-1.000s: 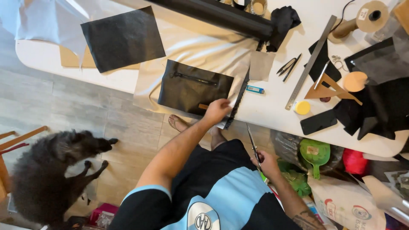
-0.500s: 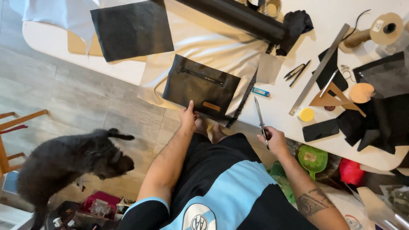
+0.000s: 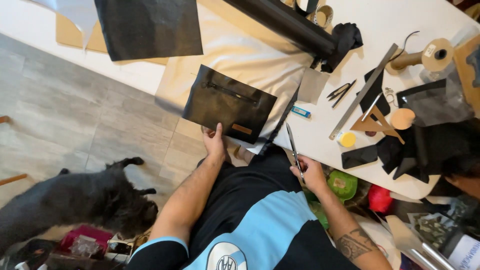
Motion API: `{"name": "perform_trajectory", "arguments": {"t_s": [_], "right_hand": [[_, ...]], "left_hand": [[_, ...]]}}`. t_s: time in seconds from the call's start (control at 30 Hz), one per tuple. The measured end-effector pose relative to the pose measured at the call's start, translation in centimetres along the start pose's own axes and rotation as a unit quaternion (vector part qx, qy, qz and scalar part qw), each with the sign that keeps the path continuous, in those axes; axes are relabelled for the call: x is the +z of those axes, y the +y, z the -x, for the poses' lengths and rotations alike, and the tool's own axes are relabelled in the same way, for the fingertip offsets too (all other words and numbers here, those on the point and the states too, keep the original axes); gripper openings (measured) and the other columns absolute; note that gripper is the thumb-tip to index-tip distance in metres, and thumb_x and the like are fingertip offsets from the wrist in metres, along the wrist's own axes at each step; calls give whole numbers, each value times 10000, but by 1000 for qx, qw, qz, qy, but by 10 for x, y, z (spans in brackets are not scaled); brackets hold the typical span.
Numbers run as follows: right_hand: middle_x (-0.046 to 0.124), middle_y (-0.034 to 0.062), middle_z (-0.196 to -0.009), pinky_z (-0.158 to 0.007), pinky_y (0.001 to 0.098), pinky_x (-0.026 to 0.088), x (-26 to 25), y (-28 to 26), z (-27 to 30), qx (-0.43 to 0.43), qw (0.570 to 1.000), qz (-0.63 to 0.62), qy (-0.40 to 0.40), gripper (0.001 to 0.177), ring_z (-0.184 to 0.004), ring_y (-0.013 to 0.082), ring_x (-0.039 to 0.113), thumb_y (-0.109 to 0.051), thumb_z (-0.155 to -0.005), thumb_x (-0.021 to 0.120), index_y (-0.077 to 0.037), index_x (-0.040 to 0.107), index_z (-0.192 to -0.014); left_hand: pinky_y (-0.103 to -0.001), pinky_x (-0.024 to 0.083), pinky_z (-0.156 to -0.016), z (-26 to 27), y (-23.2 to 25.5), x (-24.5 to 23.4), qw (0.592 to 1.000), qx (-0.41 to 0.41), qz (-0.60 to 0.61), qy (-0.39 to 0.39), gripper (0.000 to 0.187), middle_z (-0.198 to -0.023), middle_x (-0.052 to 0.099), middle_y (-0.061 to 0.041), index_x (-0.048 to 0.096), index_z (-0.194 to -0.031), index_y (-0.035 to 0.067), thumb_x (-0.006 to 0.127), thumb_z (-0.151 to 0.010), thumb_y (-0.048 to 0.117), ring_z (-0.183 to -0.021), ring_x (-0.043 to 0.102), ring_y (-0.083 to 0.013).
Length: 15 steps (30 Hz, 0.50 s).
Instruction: The person cuts a piece of leather material from a roll and then sews a pre-made pocket onto it using an industrial sewing machine.
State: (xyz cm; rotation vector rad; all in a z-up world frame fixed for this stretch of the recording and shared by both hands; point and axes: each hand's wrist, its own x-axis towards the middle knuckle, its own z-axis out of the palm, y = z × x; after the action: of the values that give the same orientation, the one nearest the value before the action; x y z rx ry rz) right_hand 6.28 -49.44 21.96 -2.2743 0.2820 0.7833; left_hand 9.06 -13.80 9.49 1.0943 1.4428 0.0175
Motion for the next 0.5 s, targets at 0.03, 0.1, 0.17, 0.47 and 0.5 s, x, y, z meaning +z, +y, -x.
{"name": "perform_trajectory", "arguments": {"t_s": [0.03,0.1,0.17,0.47,0.5], "right_hand": [[723,77,-680,-658,333,537,-3,2,-3,-3,1000,-16,-2,387,-629,193,671,-233,-752,873,-86,774,-1095],[718,82,-668,-659,335,542,-10,13,-6,-3,1000,-27,-8,368,-617,193,663,-214,-762,862,-70,773,-1089],[707,59,-674,-676,313,546,-21,25,-16,-8,998,-57,-29,341,-633,151,642,-190,-790,847,-87,762,-1104],[670,92,-621,-644,323,518,-122,-31,-99,-65,972,-6,-227,338,-574,177,641,-126,-766,793,3,732,-1072],[670,92,-621,-644,323,518,-123,-20,-108,-60,971,-6,-232,338,-574,177,641,-126,-766,793,3,732,-1072]], "left_hand": [[-402,556,-951,12,7,-2,999,0,16,-52,838,-1302,529,-208,455,-1420,103,946,-805,392,-1141,617,-304],[-470,454,-1118,28,9,-9,994,-6,33,-101,1097,-1478,376,-229,212,-1625,117,939,-842,364,-1290,506,-326],[-443,439,-1037,35,3,-12,982,-59,58,-169,948,-1407,372,-141,300,-1537,130,929,-844,284,-1194,481,-260],[-324,547,-792,28,-96,12,974,-97,145,-143,597,-1044,596,24,606,-1237,104,969,-780,227,-927,622,-159],[-324,547,-792,46,-89,13,975,-103,143,-139,597,-1044,596,24,606,-1237,104,969,-780,227,-927,622,-159]]}}
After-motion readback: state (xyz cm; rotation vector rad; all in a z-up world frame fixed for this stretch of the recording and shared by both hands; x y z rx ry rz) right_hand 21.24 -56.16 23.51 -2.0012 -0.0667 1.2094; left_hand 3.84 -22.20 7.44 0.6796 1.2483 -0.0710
